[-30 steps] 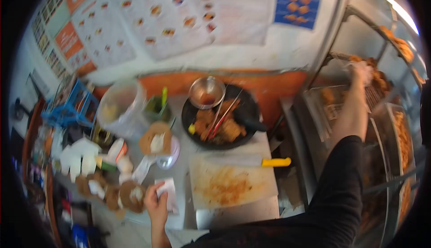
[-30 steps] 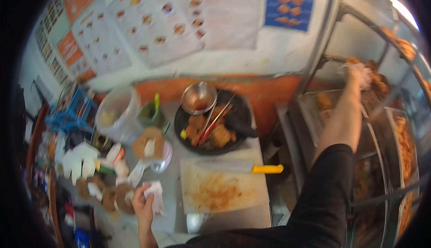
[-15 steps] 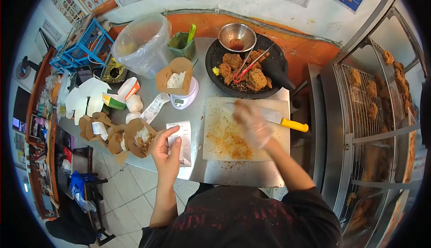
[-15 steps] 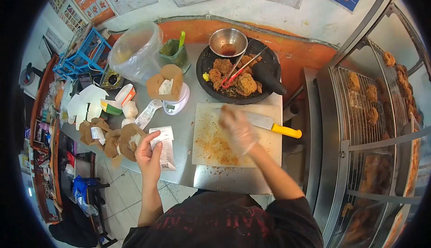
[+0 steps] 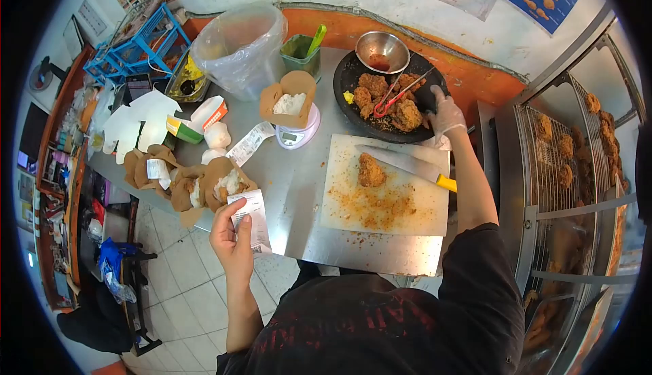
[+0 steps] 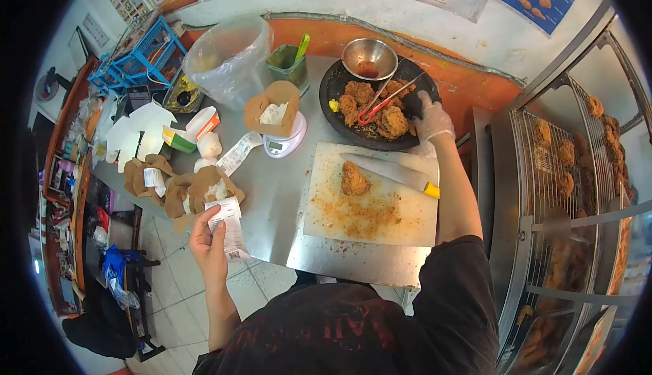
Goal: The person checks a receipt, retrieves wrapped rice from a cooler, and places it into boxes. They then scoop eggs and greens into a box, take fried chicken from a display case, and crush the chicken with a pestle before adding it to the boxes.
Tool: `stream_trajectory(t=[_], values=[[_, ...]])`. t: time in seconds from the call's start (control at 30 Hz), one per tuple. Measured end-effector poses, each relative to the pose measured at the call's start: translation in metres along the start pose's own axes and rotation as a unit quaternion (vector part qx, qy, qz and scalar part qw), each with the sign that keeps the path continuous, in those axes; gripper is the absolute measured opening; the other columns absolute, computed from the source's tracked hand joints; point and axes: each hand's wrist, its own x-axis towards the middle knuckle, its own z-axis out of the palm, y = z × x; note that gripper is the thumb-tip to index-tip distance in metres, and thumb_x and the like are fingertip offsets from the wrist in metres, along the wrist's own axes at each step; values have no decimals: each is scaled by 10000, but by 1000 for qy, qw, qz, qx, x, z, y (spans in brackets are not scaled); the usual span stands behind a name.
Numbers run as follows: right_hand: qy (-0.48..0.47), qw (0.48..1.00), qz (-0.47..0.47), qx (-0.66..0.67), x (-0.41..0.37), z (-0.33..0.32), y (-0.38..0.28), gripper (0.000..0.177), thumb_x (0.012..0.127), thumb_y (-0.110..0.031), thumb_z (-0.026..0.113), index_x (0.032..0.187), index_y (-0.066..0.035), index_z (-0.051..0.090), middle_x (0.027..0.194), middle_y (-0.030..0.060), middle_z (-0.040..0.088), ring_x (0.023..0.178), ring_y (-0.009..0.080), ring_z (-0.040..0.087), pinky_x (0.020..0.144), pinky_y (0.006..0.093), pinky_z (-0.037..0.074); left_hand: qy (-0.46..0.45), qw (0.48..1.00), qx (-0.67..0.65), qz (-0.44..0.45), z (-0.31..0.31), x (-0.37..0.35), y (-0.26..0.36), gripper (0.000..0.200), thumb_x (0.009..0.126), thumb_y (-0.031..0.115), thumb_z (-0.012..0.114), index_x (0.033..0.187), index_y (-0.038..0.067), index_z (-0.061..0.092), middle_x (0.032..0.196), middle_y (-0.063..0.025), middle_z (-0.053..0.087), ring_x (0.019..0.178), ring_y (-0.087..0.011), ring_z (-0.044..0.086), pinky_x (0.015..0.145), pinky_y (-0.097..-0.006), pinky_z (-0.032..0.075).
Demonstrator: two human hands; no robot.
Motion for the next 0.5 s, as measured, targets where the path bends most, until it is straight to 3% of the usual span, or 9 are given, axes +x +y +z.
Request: stream_trajectory(t=[0.03,0.1,0.13,0.2,0.23,0.3,0.37,0.47,0.5], values=[[1,1000,-2,-1,1,5,10,643,810,-245,677,1372,-142,381,1229,194,523,1094,391,564,931,459,461,2,1000,-1,1,-3,0,-2,239,859,-45,562,1095,-34,602,1087,-85,569,1040,-160,548,922,-280,411],[98,981,-42,165,-8,11,25,631,822,-221,657,1385,-149,381,1298,207,491,1106,397,556,949,452,449,-7,1000,-2,-10,-11,0,-7,240,862,-41,563,1098,-33,603,1079,-80,569,1032,-159,551,914,-275,411],[80,970,-6,230,-23,-2,21,630,830,-137,644,1398,-105,374,1360,192,467,1157,349,550,983,410,426,-6,1000,-5,-11,-13,2,-8,240,862,-41,563,1098,-33,603,1079,-80,569,1032,-159,551,914,-275,411],[108,841,-50,528,-53,-10,18,632,824,-45,630,1398,-50,367,1392,166,440,1246,272,480,1021,365,384,-15,1000,-9,-17,-14,8,-5,240,863,-32,567,1101,-30,604,1080,-79,569,1032,-158,549,912,-274,411],[137,781,-97,601,-68,-27,5,646,807,12,615,1399,-14,356,1404,147,405,1298,222,399,1052,342,343,-16,1000,-10,-18,-13,12,-3,240,863,-32,567,1101,-30,604,1080,-79,569,1032,-158,549,912,-274,411],[145,718,-117,671,-119,-80,-43,671,784,32,589,1408,-33,352,1428,150,379,1314,258,384,1071,349,335,-19,1000,12,0,-10,19,1,238,863,-27,569,1099,-30,606,1079,-79,571,1028,-154,546,912,-275,410],[198,844,-131,481,-149,-113,-72,692,767,-10,642,1400,-43,365,1407,172,412,1296,280,416,1059,363,361,-24,1000,-6,-8,-7,25,-1,239,861,-29,569,1097,-31,606,1079,-80,571,1028,-154,546,912,-275,410],[258,913,-250,195,-172,-104,-102,720,746,-110,724,1382,-67,388,1271,227,513,1130,377,554,975,413,455,-42,999,-27,-1,-3,31,-10,240,858,-32,568,1095,-32,607,1082,-82,572,1031,-154,545,912,-274,411],[183,954,-196,135,-178,-87,-117,751,735,-92,720,1397,-95,367,1208,240,538,1042,405,587,909,441,492,-52,998,-26,14,-4,33,-13,242,856,-35,567,1095,-33,608,1083,-84,573,1034,-155,546,912,-274,411]])
